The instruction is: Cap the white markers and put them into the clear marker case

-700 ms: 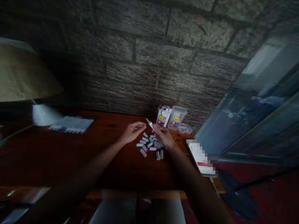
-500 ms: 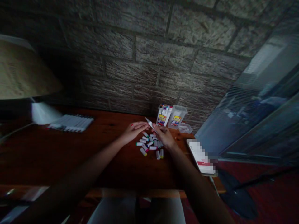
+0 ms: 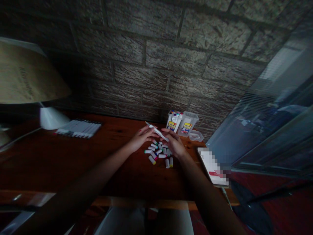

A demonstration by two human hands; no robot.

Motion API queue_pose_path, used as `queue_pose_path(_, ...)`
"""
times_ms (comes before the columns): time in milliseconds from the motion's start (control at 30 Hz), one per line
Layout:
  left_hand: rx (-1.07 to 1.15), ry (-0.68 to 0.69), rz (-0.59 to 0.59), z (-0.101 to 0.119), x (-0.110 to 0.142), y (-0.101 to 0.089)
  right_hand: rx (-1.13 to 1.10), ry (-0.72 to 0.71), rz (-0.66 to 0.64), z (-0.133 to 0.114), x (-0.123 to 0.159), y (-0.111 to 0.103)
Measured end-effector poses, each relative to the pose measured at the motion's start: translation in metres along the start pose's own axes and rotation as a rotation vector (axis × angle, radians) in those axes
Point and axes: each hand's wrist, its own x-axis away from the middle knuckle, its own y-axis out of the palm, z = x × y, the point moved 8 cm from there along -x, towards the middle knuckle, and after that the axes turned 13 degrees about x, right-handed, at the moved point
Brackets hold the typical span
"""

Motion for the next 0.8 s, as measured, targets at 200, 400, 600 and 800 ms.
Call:
queue_pose_path(200,0.077,-0.008,0.055,0.002,-0.002,-0.01,-0.086,0.021,-0.033,-0.001,0.0,0.001)
queue_pose_path(400,-0.038,0.0,-0.056,0.0,0.003,0.001,-0.025,-0.01,-0.065,0.0,-0.002,0.006)
queue_pose_path(600,-0.054,-0.015,-0.1,-0.002,0.007,0.011,-0.023,-0.144,-0.022,-0.012,-0.001,0.006)
queue_pose_path(800,-0.081,0.013,-0.033,0.008,0.006,0.006,0.065,-0.145,0.021,-0.009,-0.002,0.001)
